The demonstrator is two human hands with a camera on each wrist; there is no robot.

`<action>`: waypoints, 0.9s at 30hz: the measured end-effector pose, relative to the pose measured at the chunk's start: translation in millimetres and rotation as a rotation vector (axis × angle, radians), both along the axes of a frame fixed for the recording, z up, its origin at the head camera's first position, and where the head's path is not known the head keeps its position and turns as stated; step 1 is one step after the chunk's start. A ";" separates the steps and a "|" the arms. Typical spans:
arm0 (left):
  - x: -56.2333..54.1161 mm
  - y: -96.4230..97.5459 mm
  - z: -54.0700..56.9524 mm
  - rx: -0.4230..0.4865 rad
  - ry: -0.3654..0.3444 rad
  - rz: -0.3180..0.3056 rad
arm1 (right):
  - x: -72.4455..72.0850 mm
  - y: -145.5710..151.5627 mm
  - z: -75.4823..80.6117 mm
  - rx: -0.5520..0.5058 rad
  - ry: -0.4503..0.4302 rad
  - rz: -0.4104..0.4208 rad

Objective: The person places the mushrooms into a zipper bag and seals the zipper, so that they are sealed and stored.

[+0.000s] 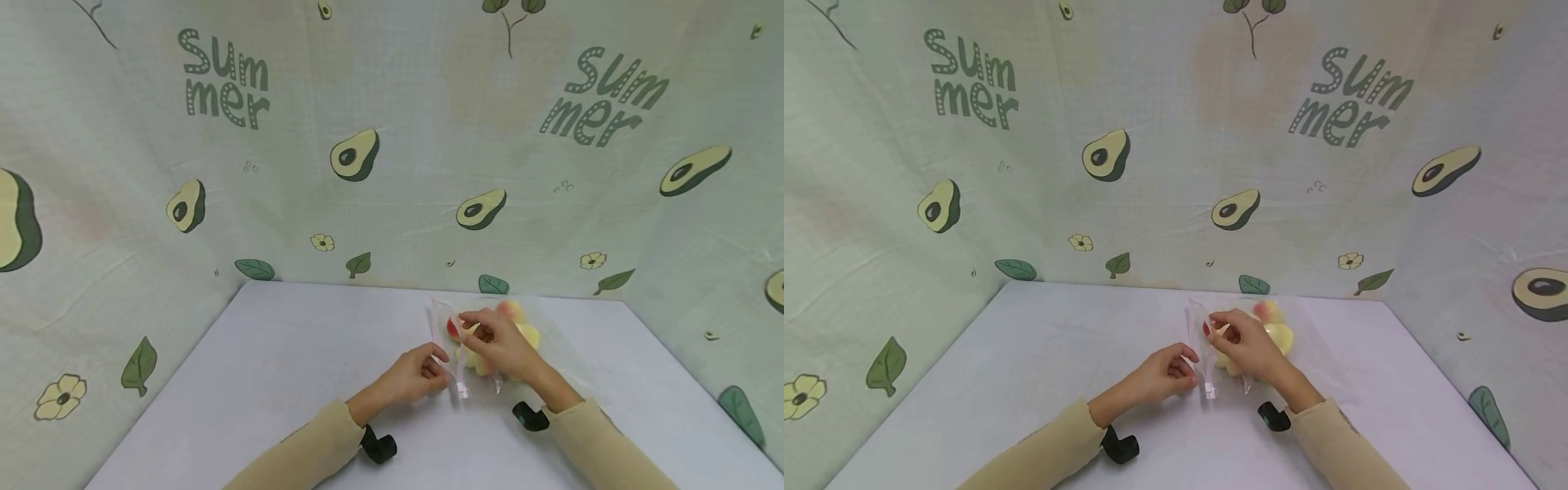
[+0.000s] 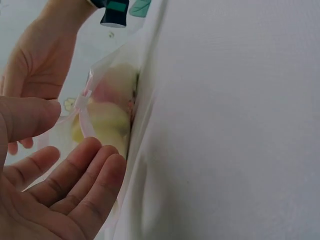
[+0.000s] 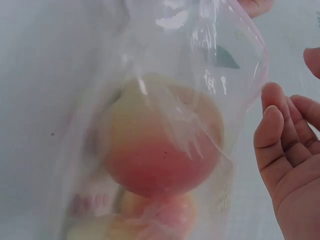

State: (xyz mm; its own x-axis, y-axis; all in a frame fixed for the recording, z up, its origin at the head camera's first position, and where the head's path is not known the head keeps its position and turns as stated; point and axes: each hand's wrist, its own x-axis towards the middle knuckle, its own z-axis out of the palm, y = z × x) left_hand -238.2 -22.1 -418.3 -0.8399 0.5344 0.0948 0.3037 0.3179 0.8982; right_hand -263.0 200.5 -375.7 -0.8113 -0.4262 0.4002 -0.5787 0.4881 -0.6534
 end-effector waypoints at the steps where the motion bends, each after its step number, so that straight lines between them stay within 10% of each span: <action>1: 0.6 -0.3 0.1 -0.006 -0.006 -0.009 | 1.7 0.2 -0.8 0.000 0.022 0.000; 19: 3.2 -4.2 -0.2 0.015 -0.045 -0.230 | 35.0 11.3 -11.9 0.011 0.211 0.046; 27: 5.5 -2.2 0.0 0.018 -0.009 -0.233 | 43.5 13.9 -14.7 0.045 0.293 0.055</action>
State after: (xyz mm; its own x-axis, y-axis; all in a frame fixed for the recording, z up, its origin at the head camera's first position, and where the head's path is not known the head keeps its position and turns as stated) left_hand -232.7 -24.4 -418.3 -0.6946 0.7125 0.0992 0.3592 0.2241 0.9059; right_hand -219.5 214.4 -390.3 -0.6390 -0.4887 0.5940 -0.7659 0.4752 -0.4331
